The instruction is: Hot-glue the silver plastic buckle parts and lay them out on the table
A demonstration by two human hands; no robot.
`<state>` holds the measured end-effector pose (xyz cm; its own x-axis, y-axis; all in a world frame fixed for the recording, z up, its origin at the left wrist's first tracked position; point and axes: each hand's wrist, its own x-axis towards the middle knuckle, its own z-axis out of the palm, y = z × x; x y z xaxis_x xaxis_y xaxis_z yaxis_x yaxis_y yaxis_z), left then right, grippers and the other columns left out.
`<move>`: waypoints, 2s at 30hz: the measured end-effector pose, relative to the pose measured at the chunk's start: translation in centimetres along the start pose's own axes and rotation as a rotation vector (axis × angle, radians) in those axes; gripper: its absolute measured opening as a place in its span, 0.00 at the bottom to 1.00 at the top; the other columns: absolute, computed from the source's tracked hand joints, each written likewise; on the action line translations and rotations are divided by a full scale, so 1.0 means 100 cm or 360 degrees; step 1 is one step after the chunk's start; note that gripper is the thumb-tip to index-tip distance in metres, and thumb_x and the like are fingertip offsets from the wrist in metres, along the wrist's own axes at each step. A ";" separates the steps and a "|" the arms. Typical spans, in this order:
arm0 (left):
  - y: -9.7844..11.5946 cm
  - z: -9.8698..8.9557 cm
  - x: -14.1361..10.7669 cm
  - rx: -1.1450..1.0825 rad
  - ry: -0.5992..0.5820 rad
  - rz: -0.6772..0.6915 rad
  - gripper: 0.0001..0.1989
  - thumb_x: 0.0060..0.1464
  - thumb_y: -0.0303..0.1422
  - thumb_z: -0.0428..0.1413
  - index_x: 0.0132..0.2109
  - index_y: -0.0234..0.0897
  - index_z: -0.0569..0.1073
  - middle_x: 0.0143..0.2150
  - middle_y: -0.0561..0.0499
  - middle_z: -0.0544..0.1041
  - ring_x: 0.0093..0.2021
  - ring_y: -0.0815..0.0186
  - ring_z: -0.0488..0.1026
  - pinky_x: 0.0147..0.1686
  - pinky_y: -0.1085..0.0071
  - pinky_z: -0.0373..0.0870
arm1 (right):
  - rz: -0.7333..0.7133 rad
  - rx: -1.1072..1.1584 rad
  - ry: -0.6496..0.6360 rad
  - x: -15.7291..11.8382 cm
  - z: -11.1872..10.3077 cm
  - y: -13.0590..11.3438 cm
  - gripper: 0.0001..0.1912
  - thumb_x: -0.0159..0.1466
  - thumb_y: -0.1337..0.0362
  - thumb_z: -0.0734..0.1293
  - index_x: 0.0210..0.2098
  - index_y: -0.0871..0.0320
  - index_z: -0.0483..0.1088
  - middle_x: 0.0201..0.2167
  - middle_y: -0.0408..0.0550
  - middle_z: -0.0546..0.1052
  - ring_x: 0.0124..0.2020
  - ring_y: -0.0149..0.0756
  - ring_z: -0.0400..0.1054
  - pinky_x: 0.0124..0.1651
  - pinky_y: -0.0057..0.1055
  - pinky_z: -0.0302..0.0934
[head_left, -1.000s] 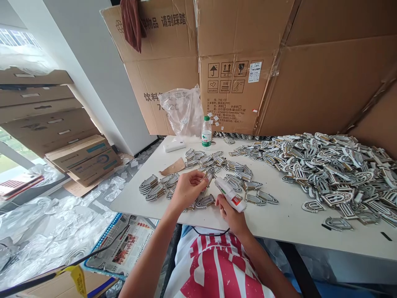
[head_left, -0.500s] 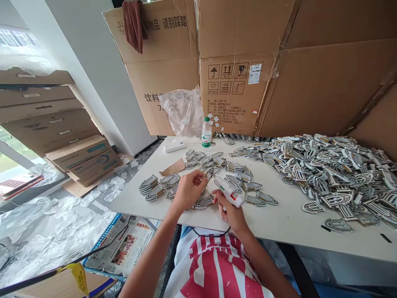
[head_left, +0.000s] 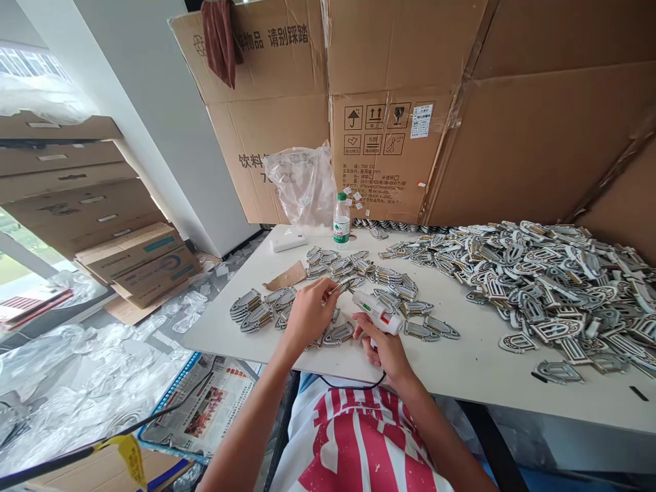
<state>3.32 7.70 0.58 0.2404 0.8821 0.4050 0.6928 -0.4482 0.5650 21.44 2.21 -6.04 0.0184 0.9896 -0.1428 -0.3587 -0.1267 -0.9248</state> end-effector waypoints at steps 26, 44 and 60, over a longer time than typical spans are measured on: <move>-0.028 -0.001 0.012 -0.1121 0.0438 -0.0495 0.17 0.47 0.40 0.76 0.40 0.38 0.81 0.40 0.47 0.86 0.44 0.58 0.83 0.43 0.66 0.77 | -0.0185 -0.0089 -0.0141 0.002 -0.007 0.014 0.30 0.62 0.36 0.77 0.39 0.60 0.84 0.27 0.41 0.74 0.13 0.18 0.50 0.15 0.24 0.44; -0.025 0.009 0.007 -0.1010 0.0029 -0.0553 0.21 0.52 0.41 0.72 0.52 0.37 0.86 0.43 0.42 0.89 0.42 0.54 0.88 0.40 0.65 0.80 | -0.0143 -0.0173 -0.0146 0.003 -0.007 0.022 0.31 0.62 0.35 0.77 0.40 0.59 0.84 0.27 0.41 0.75 0.14 0.20 0.48 0.16 0.26 0.44; -0.017 0.005 0.005 -0.1022 0.0053 -0.0481 0.19 0.53 0.40 0.73 0.50 0.38 0.88 0.39 0.44 0.88 0.40 0.54 0.87 0.40 0.64 0.84 | -0.0147 -0.0232 -0.0150 0.001 -0.006 0.019 0.31 0.62 0.32 0.75 0.31 0.57 0.78 0.20 0.38 0.71 0.14 0.23 0.47 0.17 0.28 0.44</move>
<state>2.57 8.98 -0.51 0.0731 0.9810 0.1796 0.1859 -0.1904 0.9640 21.27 2.05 -8.03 -0.0450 0.9986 -0.0273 -0.2202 -0.0366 -0.9748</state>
